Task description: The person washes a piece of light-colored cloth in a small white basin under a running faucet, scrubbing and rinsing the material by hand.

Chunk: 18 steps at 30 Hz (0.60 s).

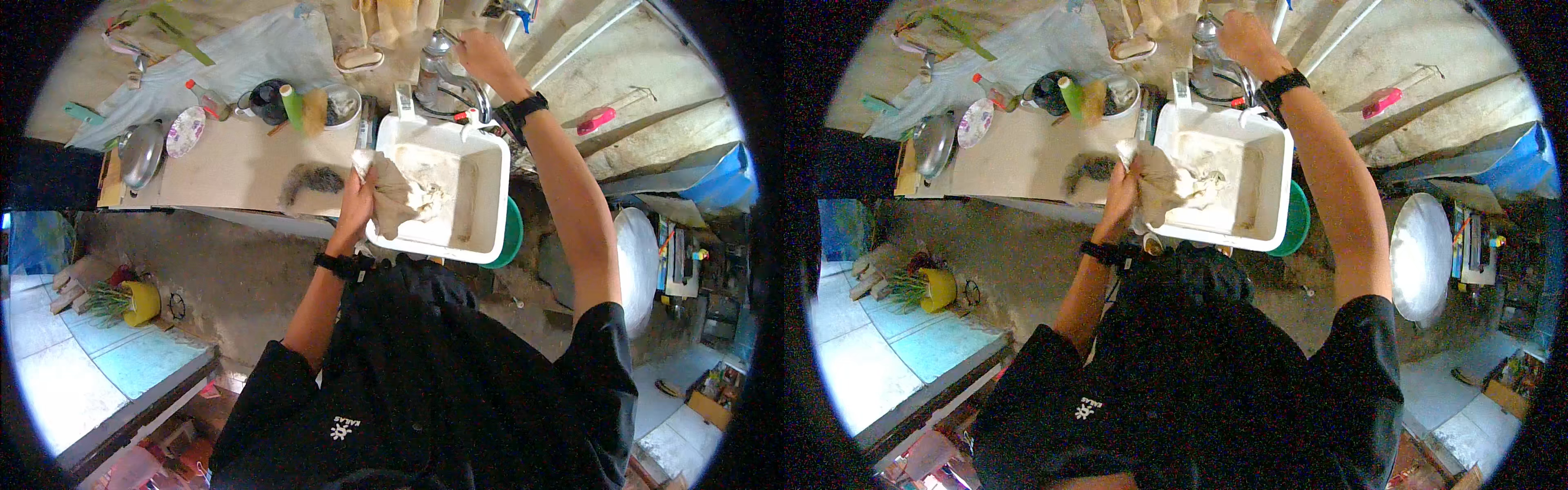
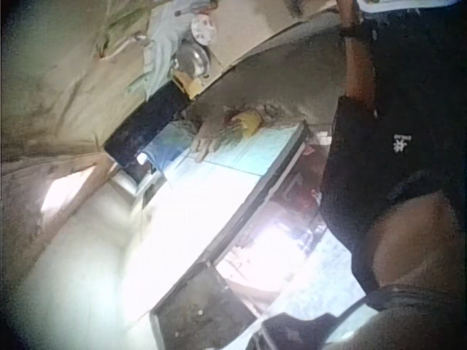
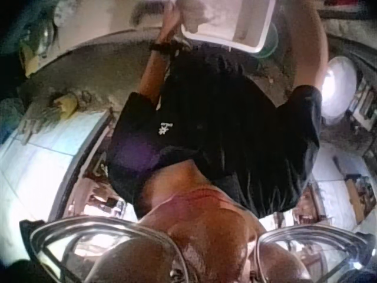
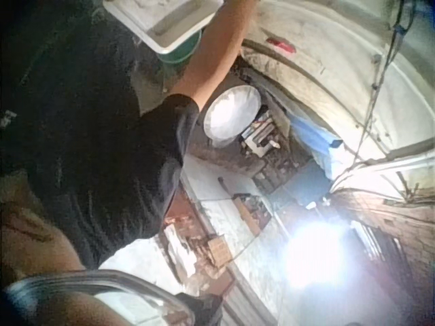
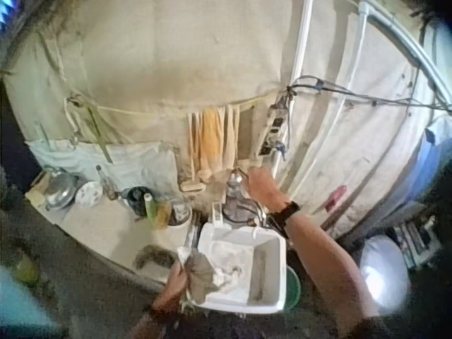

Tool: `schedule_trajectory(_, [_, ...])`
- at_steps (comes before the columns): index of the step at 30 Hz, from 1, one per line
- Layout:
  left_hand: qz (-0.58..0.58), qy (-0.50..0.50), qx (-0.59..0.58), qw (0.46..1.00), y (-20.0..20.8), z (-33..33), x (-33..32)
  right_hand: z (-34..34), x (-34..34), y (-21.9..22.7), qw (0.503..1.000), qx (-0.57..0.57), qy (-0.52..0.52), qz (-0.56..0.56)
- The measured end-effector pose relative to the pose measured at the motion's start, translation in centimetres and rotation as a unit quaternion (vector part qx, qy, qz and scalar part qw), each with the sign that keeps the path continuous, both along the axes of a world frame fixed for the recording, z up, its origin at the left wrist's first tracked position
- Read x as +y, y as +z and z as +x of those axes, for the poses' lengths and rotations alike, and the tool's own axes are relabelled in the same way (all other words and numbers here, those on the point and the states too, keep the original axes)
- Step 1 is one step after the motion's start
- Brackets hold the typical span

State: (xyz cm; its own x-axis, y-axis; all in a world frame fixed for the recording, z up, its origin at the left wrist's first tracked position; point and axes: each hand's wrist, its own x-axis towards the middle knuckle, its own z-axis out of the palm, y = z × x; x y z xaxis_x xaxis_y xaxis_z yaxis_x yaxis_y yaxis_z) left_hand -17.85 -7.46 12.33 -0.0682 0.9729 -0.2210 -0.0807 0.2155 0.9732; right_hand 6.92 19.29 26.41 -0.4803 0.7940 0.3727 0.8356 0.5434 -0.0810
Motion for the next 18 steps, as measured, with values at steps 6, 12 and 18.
schedule_trajectory(6, [-0.056,-0.003,-0.119,0.991,-3.1,2.5,2.5,0.6,3.9,-4.0,0.996,0.019,-0.054,-0.071])
schedule_trajectory(12, [-0.136,0.005,-0.148,0.980,-5.4,7.1,5.6,-2.0,15.1,-1.8,0.995,0.074,-0.016,0.058])
schedule_trajectory(18, [-0.068,0.022,-0.168,0.983,-10.0,10.4,8.1,-0.3,16.3,-3.1,0.992,0.086,-0.017,0.089])
